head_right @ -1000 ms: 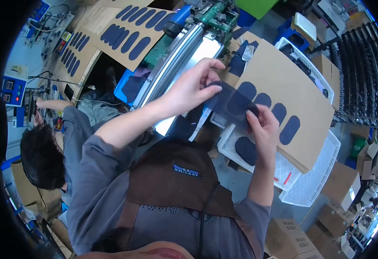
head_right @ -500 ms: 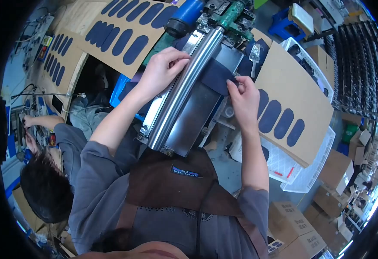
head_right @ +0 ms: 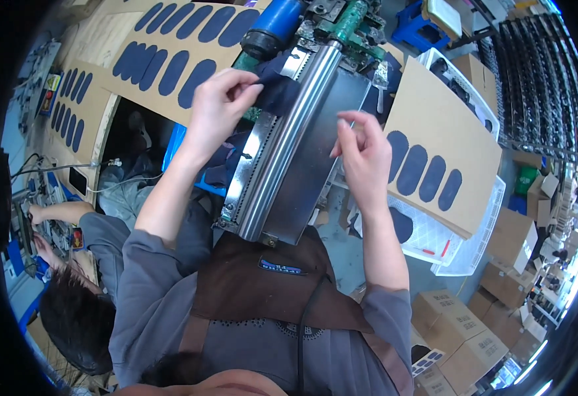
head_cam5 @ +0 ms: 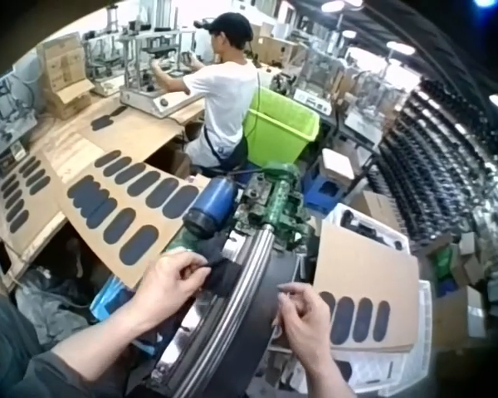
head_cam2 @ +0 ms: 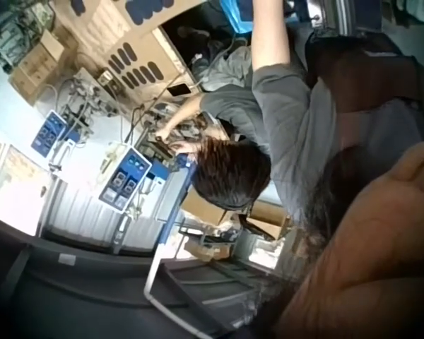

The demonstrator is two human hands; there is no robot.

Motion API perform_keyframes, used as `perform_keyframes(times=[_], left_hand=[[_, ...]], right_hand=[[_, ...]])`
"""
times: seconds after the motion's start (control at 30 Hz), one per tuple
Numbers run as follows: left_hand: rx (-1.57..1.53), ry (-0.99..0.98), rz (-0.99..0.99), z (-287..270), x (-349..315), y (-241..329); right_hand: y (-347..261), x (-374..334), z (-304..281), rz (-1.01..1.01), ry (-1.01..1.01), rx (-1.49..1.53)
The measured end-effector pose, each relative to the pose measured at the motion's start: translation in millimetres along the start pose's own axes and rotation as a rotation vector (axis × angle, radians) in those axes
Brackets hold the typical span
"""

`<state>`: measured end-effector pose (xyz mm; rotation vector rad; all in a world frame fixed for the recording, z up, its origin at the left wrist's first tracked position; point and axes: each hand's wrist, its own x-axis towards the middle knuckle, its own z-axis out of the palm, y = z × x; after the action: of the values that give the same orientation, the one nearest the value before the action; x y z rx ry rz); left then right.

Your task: Processing small fabric or foam components using a specialized machine and applying a liquid substance from a squeeze bottle.

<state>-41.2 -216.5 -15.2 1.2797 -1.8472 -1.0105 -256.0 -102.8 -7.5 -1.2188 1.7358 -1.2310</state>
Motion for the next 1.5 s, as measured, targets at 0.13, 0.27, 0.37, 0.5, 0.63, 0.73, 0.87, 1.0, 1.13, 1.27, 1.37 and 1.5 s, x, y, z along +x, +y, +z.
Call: perform_keyframes(times=[0.13, 0.27, 0.37, 0.5, 0.63, 0.73, 0.87, 1.0, 1.13, 1.27, 1.37, 1.5], left_hand=[[0.108, 0.124, 0.339, -4, -29, 28], [0.257, 0.152, 0.729, 17, -70, 62], [0.274, -0.052, 0.846, 48, -101, 79], [0.160, -0.215, 0.947, 81, -132, 96], [0.154, -0.354, 0.930, 125, -155, 108], [0.164, -0.413, 0.858, 162, -168, 105], [-0.020, -0.616, 0.438, 221, -173, 116], [-0.420, -0.781, -0.177, 291, -158, 156], [-0.677, -0.777, -0.470, 342, -149, 175], [-0.707, -0.754, -0.523, 363, -151, 175], [-0.696, -0.760, -0.492, 375, -154, 172], [-0.612, -0.840, -0.299, 384, -157, 171]], right_hand=[[-4, -31, -2, 0.173, -0.216, 0.340], [5, -51, 8, 0.354, -0.290, 0.978], [11, -60, -12, 0.358, -0.386, 1.459], [30, -76, -60, 0.405, -0.224, 1.704], [96, -93, -135, 0.233, -0.114, 1.710], [139, -107, -204, 0.108, -0.017, 1.711], [161, -125, -268, 0.088, 0.201, 1.530], [132, -135, -274, 0.146, 0.281, 1.383], [159, -143, -274, -0.036, 0.033, 1.476], [154, -144, -280, -0.012, 0.101, 1.490], [153, -143, -289, 0.074, 0.242, 1.466], [177, -139, -317, -0.029, 0.039, 1.829]])
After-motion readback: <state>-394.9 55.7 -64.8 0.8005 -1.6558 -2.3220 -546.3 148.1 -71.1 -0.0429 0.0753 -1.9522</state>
